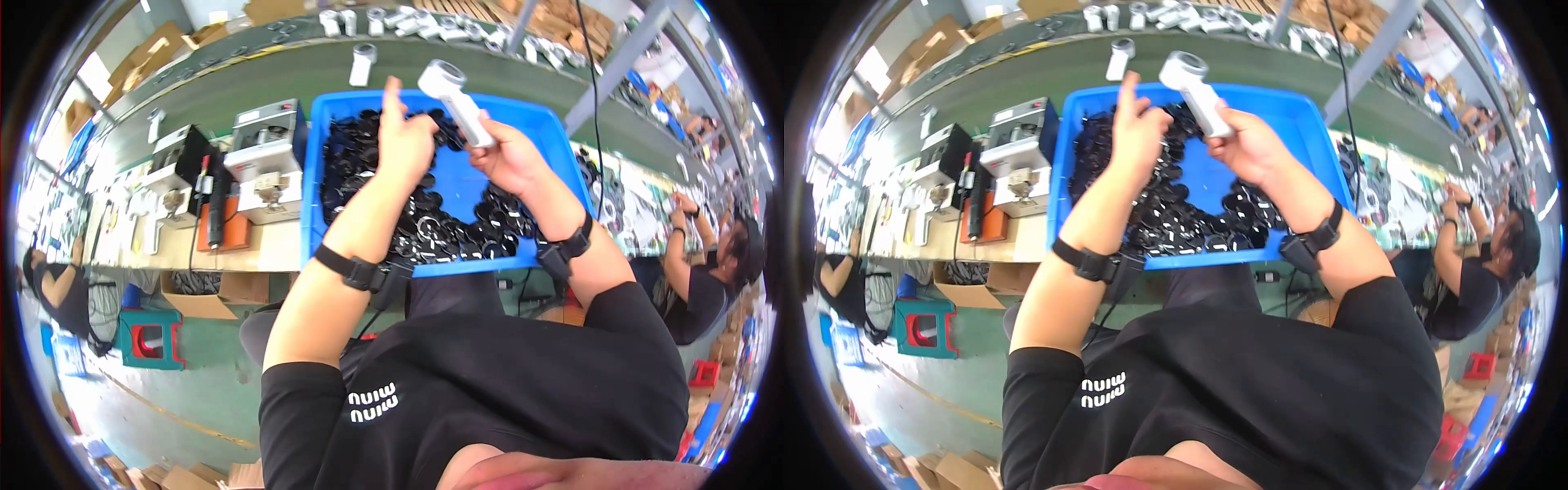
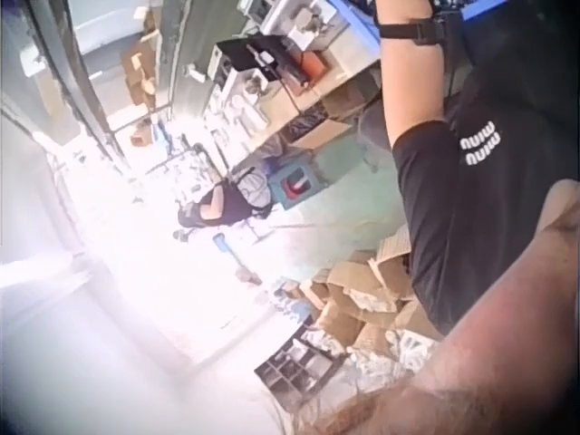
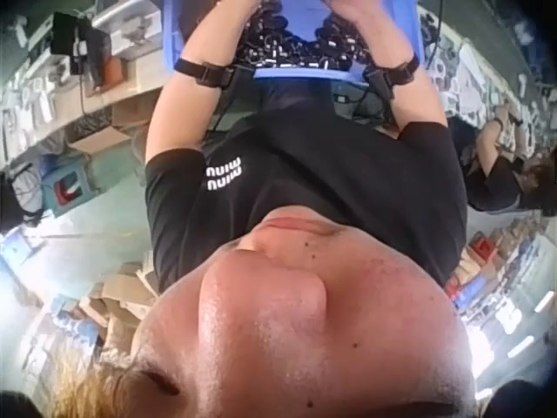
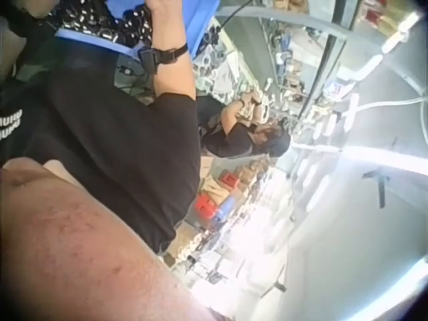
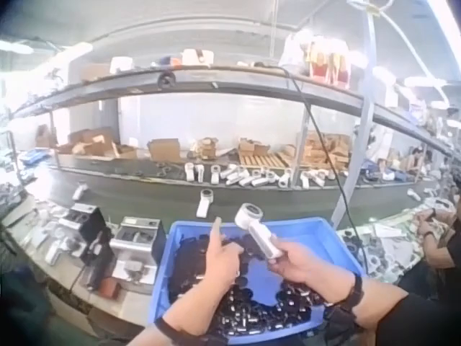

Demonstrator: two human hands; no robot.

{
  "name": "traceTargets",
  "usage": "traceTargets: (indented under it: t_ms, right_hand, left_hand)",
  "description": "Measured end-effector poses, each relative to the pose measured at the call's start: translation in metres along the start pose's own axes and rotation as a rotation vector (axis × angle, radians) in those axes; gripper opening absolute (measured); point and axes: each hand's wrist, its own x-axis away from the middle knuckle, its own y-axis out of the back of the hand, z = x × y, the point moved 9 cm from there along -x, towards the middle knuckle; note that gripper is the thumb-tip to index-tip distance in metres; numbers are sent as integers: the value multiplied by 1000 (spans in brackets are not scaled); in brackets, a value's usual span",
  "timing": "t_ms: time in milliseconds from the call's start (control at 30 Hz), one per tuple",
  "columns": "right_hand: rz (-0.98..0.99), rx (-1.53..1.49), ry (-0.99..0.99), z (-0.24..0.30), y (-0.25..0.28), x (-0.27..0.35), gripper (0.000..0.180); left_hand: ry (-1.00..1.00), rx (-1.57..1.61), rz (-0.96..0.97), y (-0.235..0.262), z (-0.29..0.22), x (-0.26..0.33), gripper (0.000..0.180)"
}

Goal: Assembling black circular plastic components onto a white electronic device housing.

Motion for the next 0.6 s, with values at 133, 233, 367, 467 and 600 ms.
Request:
traceTargets:
  t_ms: [133, 233, 367, 467, 600]
  right_hand:
    - [-75, -35, -109, 40, 53, -88, 29]
    - [-199, 48, -150, 53, 76, -165, 25]
    - [-452, 54, -300, 42, 122, -241, 15]
    - [-441, 84, -192, 8, 111, -281, 17]
    - [-550, 186, 35, 40, 144, -291, 24]
  left_hand:
    - [-492, -483, 17, 2, -17, 8, 42]
    - [-635, -615, 224, -18, -39, 28, 32]
    - [-645, -600, 291, -23, -41, 26, 29]
    - [-540, -681, 262, -6, -26, 19, 27]
    - [-569, -687, 307, -30, -32, 13, 26]
